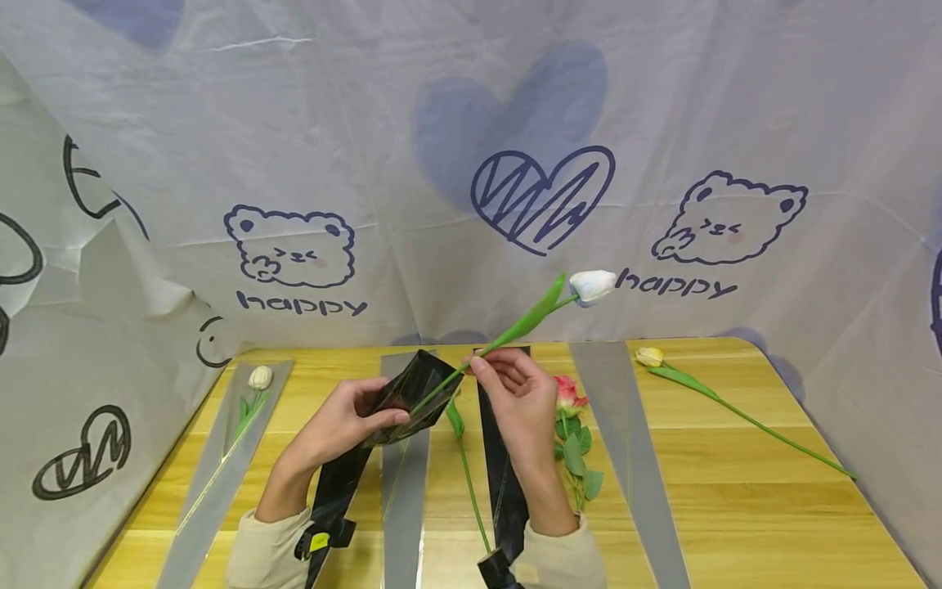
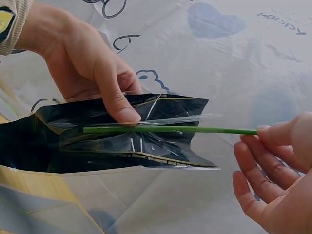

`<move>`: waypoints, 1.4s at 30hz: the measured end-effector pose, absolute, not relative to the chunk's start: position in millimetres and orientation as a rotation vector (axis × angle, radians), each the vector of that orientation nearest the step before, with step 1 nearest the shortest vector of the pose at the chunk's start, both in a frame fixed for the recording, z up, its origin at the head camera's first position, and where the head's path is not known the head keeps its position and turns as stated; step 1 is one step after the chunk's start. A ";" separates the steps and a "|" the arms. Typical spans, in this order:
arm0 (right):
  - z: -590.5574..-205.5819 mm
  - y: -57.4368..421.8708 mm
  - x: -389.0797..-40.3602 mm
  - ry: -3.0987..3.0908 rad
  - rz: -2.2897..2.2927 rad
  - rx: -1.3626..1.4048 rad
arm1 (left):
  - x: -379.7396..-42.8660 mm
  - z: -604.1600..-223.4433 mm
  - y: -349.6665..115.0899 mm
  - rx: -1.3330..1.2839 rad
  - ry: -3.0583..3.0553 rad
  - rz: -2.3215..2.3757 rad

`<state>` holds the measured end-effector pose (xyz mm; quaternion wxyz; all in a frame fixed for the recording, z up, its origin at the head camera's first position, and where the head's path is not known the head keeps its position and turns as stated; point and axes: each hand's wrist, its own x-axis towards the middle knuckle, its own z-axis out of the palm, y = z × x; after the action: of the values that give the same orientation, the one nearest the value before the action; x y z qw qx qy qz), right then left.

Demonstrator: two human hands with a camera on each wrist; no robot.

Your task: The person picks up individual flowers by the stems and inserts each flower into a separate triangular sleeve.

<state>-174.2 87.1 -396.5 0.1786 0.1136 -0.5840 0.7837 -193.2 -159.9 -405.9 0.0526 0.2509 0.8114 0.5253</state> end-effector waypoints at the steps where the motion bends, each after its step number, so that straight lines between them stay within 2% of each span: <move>1: -396.4 86.8 -174.0 -1.670 2.201 0.326 | -193.3 -406.2 -159.7 0.764 2.471 1.605; 20: -397.2 87.4 -170.4 -2.007 2.179 0.439 | -187.5 -398.5 -152.2 0.803 2.446 1.619; 32: -397.0 85.8 -170.7 -2.135 2.180 0.389 | -185.7 -399.4 -150.6 0.825 2.482 1.583; 42: -396.3 100.0 -172.2 -2.079 2.150 0.356 | -187.4 -402.2 -156.6 0.677 2.483 1.637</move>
<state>-172.2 100.0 -396.3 0.0650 0.1179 -0.6887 0.7124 -187.4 -156.6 -402.2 0.0457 0.2218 0.8131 0.5362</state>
